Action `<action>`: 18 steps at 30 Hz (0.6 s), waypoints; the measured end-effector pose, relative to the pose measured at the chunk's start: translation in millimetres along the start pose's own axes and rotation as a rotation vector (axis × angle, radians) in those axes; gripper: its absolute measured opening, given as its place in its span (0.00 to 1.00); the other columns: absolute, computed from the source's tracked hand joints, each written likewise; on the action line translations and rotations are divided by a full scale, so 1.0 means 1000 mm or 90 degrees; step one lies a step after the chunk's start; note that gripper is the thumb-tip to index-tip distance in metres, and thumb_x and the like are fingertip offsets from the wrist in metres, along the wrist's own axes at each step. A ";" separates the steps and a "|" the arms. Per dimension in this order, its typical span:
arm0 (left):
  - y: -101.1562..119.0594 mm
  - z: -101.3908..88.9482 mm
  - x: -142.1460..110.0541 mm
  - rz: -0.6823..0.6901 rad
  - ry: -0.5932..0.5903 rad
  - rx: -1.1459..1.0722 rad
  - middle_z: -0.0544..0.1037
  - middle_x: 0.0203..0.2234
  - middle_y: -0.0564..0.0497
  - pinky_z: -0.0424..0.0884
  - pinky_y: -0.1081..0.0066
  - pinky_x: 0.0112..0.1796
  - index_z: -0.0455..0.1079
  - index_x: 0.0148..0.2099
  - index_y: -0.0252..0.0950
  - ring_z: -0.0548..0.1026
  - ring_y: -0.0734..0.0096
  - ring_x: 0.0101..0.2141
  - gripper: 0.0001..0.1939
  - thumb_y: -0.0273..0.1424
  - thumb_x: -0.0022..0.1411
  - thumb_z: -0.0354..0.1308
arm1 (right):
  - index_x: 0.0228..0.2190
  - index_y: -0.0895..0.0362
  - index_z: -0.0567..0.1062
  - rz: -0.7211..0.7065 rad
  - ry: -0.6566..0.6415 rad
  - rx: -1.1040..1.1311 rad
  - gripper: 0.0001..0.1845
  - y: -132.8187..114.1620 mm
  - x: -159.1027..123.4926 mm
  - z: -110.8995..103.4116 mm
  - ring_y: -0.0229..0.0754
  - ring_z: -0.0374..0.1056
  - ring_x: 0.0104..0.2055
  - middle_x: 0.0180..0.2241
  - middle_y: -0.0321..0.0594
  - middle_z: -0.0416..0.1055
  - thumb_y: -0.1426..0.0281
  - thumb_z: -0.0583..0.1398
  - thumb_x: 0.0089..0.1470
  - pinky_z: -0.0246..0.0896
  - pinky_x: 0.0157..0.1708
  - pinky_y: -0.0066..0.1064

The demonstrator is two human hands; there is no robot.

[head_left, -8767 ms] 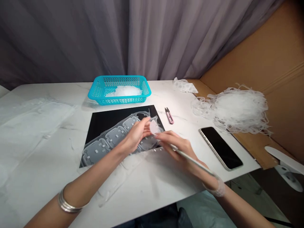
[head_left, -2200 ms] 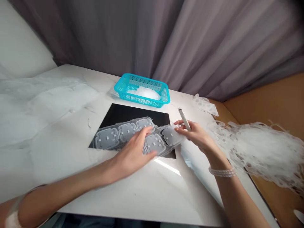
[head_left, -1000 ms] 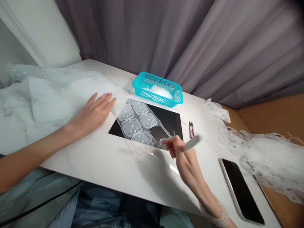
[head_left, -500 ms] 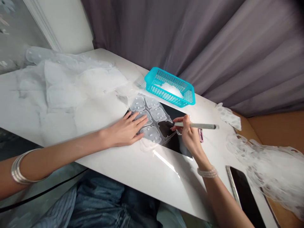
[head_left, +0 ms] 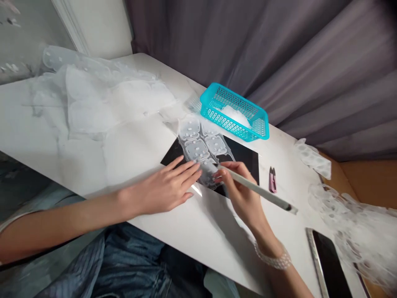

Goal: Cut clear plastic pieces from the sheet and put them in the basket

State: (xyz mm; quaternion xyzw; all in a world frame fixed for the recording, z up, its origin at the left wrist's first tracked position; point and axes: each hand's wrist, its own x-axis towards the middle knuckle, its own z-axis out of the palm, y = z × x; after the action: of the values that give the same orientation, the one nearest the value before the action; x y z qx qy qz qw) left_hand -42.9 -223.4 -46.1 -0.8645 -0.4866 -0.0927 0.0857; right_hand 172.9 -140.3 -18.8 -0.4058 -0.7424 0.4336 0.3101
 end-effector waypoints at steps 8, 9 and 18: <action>0.006 0.003 -0.011 0.030 0.046 0.025 0.71 0.59 0.32 0.64 0.54 0.59 0.66 0.62 0.21 0.69 0.47 0.60 0.25 0.36 0.73 0.47 | 0.34 0.57 0.72 -0.055 -0.076 -0.169 0.09 -0.015 -0.009 0.019 0.35 0.64 0.26 0.28 0.36 0.73 0.66 0.56 0.65 0.57 0.27 0.27; 0.006 0.003 -0.010 0.030 0.047 0.024 0.71 0.59 0.32 0.64 0.54 0.59 0.66 0.62 0.21 0.69 0.46 0.60 0.25 0.36 0.72 0.48 | 0.34 0.57 0.72 -0.064 -0.077 -0.183 0.09 -0.015 -0.009 0.020 0.35 0.64 0.25 0.27 0.36 0.73 0.67 0.56 0.65 0.58 0.27 0.27; 0.010 0.004 -0.011 0.021 0.045 0.030 0.72 0.58 0.36 0.64 0.50 0.58 0.66 0.62 0.23 0.69 0.46 0.59 0.25 0.36 0.73 0.44 | 0.32 0.55 0.70 -0.157 -0.050 -0.316 0.07 -0.017 -0.007 0.034 0.36 0.68 0.26 0.26 0.37 0.73 0.72 0.55 0.63 0.59 0.26 0.27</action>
State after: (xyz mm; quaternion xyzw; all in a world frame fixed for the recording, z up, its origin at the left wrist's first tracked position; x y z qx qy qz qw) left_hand -40.0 -236.6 -53.4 -0.8660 -0.4713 -0.1103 0.1250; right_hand 143.3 -164.5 -18.8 -0.3586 -0.8811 0.2131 0.2227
